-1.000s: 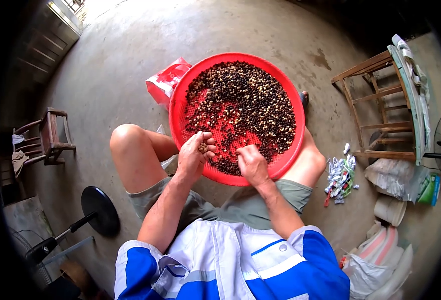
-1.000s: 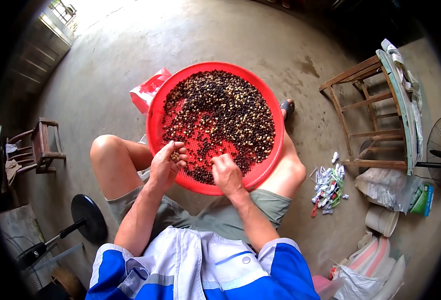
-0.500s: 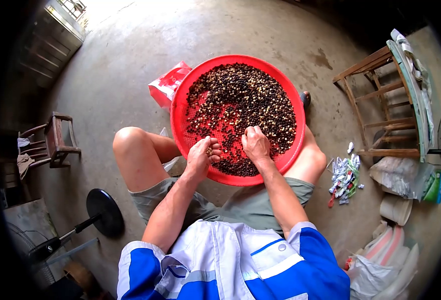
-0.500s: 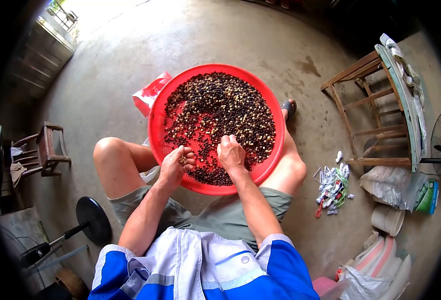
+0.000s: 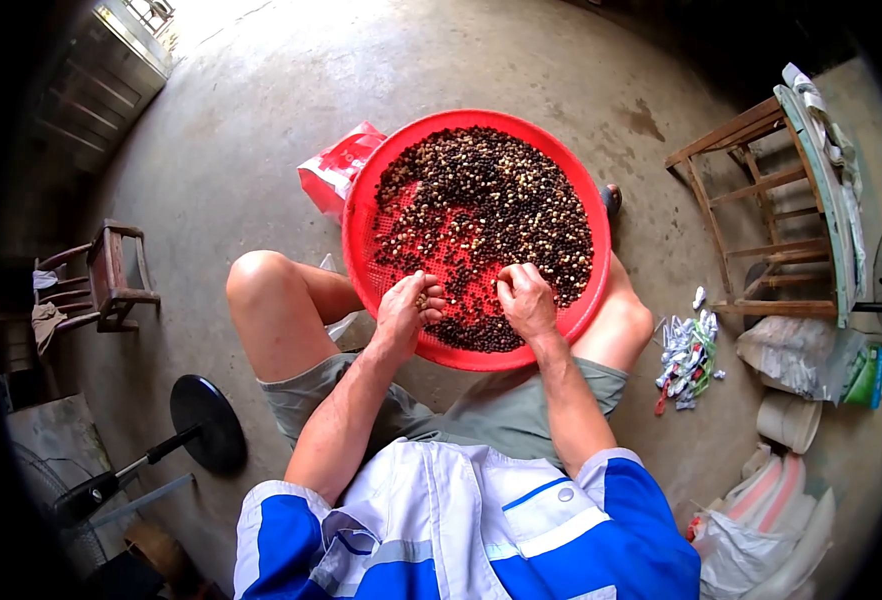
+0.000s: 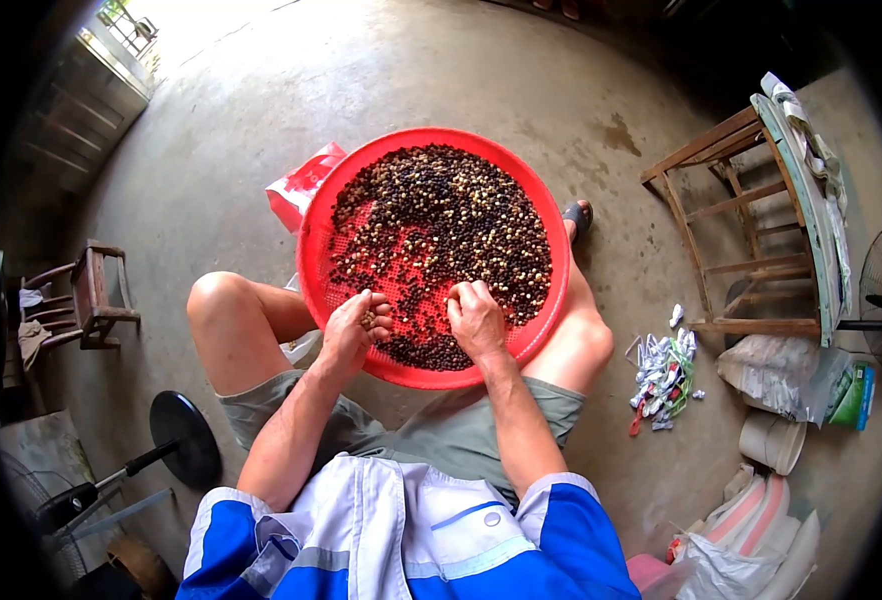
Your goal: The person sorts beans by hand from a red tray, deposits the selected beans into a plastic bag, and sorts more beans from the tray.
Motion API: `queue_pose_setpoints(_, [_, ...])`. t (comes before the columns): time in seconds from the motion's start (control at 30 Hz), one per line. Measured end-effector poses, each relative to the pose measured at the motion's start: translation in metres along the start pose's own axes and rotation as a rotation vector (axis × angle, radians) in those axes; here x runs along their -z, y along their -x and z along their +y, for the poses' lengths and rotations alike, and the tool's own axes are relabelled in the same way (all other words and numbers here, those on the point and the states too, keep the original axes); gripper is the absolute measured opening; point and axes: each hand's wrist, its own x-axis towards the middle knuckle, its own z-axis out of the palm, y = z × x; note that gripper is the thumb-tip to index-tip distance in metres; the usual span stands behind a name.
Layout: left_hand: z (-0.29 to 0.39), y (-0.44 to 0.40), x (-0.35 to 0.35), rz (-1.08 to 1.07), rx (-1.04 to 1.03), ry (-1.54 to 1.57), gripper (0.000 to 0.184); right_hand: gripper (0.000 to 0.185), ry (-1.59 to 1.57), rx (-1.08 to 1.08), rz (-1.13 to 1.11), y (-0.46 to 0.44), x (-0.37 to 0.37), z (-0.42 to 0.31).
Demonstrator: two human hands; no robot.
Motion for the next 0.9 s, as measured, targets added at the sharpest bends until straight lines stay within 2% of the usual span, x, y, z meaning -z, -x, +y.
queue_pose_setpoints(0.23, [-0.002,-0.002,0.0,-0.006,0.013,0.01,0.03,0.011,0.187,-0.029,-0.081,0.001,-0.018,-0.007])
queue_pose_setpoints(0.33, [-0.003,-0.002,0.0,-0.006,0.013,0.007,0.03,0.008,0.289,-0.013,-0.084,0.0,-0.019,-0.009])
queue_pose_setpoints(0.53, [-0.002,-0.003,-0.003,0.003,0.028,0.008,0.035,0.008,0.111,0.034,0.078,-0.005,-0.01,-0.008])
queue_pose_setpoints(0.63, [-0.003,-0.005,-0.005,-0.009,0.073,0.045,0.041,0.008,-0.049,0.016,0.048,-0.009,0.003,-0.043])
queue_pose_setpoints(0.73, [-0.007,-0.008,-0.002,-0.066,0.109,0.117,0.045,0.007,-0.177,0.127,-0.013,-0.006,0.0,-0.071])
queue_pose_setpoints(0.8, [-0.011,-0.011,0.0,-0.108,0.117,0.162,0.046,0.012,-0.27,0.149,-0.085,-0.004,0.003,-0.091])
queue_pose_setpoints(0.87, [-0.009,-0.011,-0.002,-0.141,0.111,0.199,0.047,0.014,-0.298,0.129,-0.027,-0.007,0.002,-0.092])
queue_pose_setpoints(0.9, [-0.002,-0.004,-0.008,-0.091,0.124,0.219,0.045,0.013,-0.234,0.153,0.047,-0.01,0.001,-0.082])
